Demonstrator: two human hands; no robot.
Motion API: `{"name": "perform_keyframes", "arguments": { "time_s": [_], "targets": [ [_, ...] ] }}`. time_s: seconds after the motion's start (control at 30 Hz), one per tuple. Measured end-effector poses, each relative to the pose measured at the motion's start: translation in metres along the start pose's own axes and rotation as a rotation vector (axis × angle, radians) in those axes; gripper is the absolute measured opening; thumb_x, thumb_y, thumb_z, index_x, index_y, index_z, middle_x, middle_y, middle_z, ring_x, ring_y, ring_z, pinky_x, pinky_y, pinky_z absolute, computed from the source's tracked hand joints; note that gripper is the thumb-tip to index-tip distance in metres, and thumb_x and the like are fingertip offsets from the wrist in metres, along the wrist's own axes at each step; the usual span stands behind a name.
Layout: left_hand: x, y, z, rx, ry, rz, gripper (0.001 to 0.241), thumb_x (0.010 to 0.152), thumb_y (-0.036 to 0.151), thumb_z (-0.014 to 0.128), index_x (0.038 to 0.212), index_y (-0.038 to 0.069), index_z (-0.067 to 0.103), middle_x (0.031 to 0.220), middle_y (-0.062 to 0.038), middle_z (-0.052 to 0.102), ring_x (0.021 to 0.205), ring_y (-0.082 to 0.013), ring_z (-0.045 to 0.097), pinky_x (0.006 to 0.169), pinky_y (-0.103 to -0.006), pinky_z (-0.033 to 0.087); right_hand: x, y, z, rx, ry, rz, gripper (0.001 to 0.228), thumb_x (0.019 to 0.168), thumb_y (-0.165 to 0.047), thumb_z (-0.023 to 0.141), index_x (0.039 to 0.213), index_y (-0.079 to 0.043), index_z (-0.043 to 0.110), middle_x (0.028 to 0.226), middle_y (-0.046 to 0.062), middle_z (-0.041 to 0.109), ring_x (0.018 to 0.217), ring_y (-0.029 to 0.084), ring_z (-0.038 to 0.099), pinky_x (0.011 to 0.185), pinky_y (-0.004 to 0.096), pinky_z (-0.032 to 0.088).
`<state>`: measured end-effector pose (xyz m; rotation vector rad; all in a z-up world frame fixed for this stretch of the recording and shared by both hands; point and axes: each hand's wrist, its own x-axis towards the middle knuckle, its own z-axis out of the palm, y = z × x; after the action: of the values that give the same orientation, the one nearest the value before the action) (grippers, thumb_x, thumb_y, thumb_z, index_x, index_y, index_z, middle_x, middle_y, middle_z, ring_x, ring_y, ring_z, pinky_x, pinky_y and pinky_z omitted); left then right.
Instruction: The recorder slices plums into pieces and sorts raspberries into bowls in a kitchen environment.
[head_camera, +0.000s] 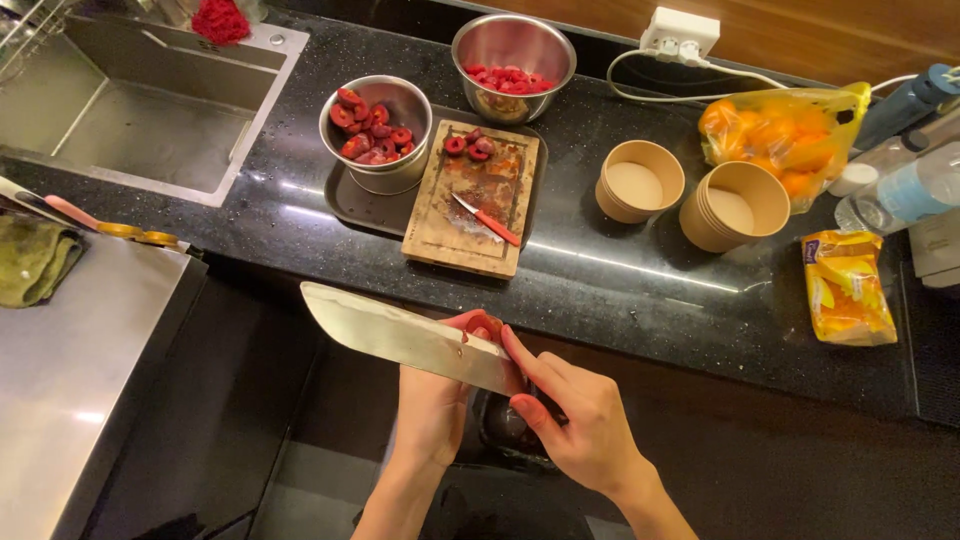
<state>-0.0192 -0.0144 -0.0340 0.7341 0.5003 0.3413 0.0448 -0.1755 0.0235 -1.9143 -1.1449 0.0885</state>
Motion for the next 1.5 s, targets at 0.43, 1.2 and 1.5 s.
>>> {"name": "perform_keyframes", "arguments": {
  "time_s": [0.43, 1.2, 1.5],
  "targets": [
    [0.0, 0.03, -0.007, 0.073, -0.148, -0.132, 0.038, 0.086, 0.008, 0.074, 0.122, -0.004, 0.065, 0.109, -0.013, 0.073, 0.097, -0.0197, 0.072, 0.084, -0.0339, 0.059, 0.01, -0.01, -0.01, 0.262, 0.005, 0.015, 0.054, 0.098, -0.024, 0.068, 0.145, -0.001, 0.053, 0.115, 0.018, 0.068, 0.098, 0.025, 0.07, 0.088, 0.029, 0.053],
    [0.006, 0.049, -0.023, 0.211, -0.448, -0.124, 0.031, 0.092, 0.01, 0.07, 0.119, -0.005, 0.073, 0.11, -0.018, 0.076, 0.098, -0.0243, 0.073, 0.09, -0.0385, 0.059, 0.01, -0.01, -0.029, 0.364, -0.135, 0.063, 0.056, 0.093, -0.027, 0.073, 0.14, 0.001, 0.06, 0.12, 0.017, 0.073, 0.108, 0.027, 0.07, 0.098, 0.034, 0.051],
    [0.003, 0.076, -0.004, 0.488, -0.589, -0.065, 0.041, 0.093, 0.021, 0.069, 0.126, -0.003, 0.07, 0.12, -0.013, 0.075, 0.111, -0.0206, 0.072, 0.1, -0.0332, 0.056, -0.003, 0.001, -0.026, 0.314, -0.123, 0.127, 0.054, 0.09, -0.028, 0.076, 0.137, -0.003, 0.067, 0.092, 0.01, 0.073, 0.077, 0.02, 0.066, 0.076, 0.031, 0.054]
  ]
}}
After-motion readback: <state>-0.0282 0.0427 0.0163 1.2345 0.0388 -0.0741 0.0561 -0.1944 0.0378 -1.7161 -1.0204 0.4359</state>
